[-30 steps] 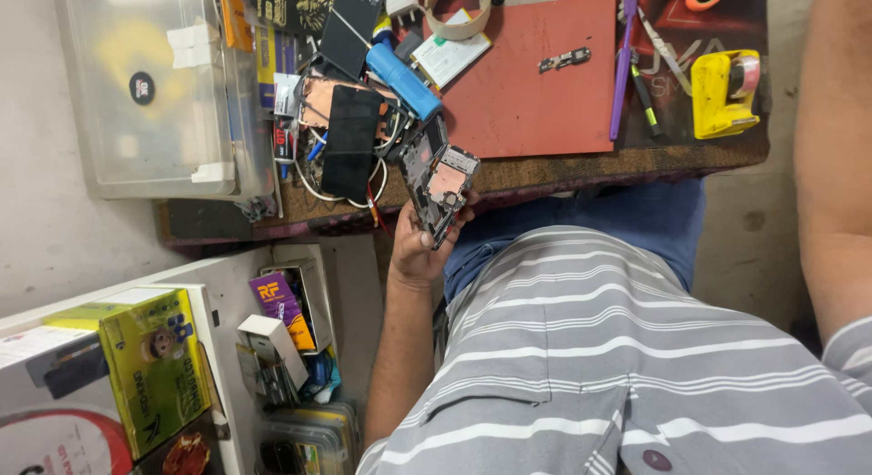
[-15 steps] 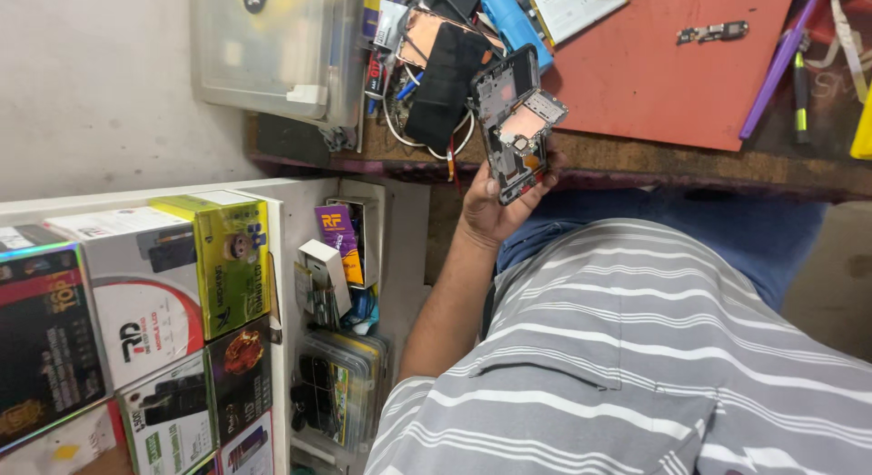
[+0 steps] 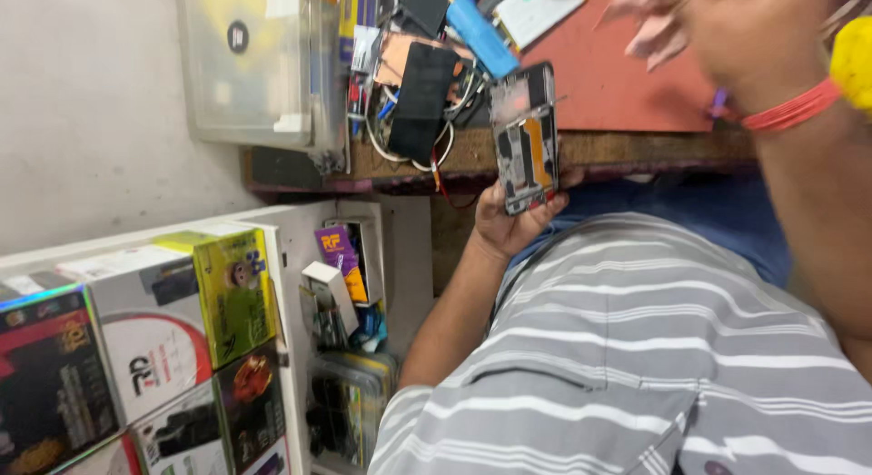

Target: The person cleans the back of a phone with a cloth, then wipes the inside of a disassembled phone frame. They pick up a new screen assembly and attach it to the frame, pressing the edges to secure it. Finally, they adjust internal components and ribbon cables inside the frame.

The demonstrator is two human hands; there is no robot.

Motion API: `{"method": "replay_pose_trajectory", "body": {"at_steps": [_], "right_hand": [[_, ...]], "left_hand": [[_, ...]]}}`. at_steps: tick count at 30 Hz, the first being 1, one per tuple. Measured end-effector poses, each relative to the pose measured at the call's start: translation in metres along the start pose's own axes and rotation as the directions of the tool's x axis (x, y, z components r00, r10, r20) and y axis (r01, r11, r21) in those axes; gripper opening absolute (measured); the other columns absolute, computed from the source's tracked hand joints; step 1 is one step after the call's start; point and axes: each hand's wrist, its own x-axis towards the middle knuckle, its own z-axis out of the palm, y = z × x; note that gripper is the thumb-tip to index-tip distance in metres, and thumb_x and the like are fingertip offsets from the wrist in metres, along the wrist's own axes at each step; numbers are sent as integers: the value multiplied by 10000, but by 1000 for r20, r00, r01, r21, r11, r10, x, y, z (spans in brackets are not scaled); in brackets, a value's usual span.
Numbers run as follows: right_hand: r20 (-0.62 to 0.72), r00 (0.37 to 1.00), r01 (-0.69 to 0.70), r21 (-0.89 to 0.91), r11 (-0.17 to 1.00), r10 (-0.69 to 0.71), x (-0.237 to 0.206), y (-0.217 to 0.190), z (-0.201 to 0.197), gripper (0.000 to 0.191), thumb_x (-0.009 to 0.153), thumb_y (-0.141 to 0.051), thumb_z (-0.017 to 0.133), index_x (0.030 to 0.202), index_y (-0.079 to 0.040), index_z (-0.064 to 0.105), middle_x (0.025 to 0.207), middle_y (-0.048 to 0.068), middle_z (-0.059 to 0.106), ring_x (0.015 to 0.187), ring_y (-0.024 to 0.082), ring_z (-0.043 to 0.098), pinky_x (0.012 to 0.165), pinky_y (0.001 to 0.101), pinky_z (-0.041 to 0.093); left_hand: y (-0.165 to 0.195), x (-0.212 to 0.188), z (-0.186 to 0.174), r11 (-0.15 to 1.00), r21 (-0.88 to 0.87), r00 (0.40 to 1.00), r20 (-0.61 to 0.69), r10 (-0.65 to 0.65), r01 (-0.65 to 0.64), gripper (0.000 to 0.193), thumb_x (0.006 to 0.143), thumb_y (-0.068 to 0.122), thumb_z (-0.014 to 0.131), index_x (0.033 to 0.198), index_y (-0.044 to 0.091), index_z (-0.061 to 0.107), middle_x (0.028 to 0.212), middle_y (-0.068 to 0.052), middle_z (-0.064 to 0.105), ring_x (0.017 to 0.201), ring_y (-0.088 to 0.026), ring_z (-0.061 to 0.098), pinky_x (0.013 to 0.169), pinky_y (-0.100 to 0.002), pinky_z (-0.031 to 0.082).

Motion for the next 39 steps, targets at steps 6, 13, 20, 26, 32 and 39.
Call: {"method": "replay_pose_trajectory", "body": {"at_steps": [6,13,20,26,32,39], "right_hand": [[284,865,466,-143,873,-415,-7,-14,28,111,1071,-9,803,1103,77,740,1029,162,759,846,166,674,681,273,530],[504,714,613,-115,781,-486,-11,-46,29,135,948,13,818,1031,36,714,1008,134,728,909,162,721,776,277,589],[389,804,514,-72,855,-451,-28,-66,26,115,914,-18,794,999,-31,718,955,50,731,812,130,755,705,278,638],[503,438,888,-370,271,-745,-23,-68,31,222,913,-9,886,1092,-36,757,1052,119,709,876,270,721,741,358,590],[591,471,876,-399,270,-655,-27,-50,32,230,845,7,900,1033,-26,771,951,110,720,791,260,704,663,351,566],[543,613,790,-406,460,-573,-34,-16,33,265,866,55,760,1118,-26,749,1043,90,720,916,230,718,813,334,606]], "left_hand": [[-7,-7,3,996,70,998,-47,-51,54,775,870,274,838,1467,-76,489,1438,-280,574,1356,-431,555,1017,-442,551],[2,-5,0,976,196,996,-18,-89,91,842,834,269,862,1489,-98,481,1418,-260,583,1348,-414,566,1054,-442,559],[4,-1,2,974,204,992,55,-114,100,858,828,291,870,1471,-107,465,1404,-284,590,1346,-419,563,1039,-441,560],[-4,-5,-6,985,99,987,58,-147,141,877,851,313,865,1529,-69,459,1417,-279,571,1380,-469,534,1047,-472,575],[-10,-14,-20,982,47,981,57,-185,182,825,889,320,848,1475,-107,454,1407,-293,569,1368,-493,518,1003,-464,585],[-26,-16,-41,965,-75,968,6,-253,252,913,883,410,828,1526,-103,432,1404,-278,572,1383,-456,533,999,-446,604]]}}
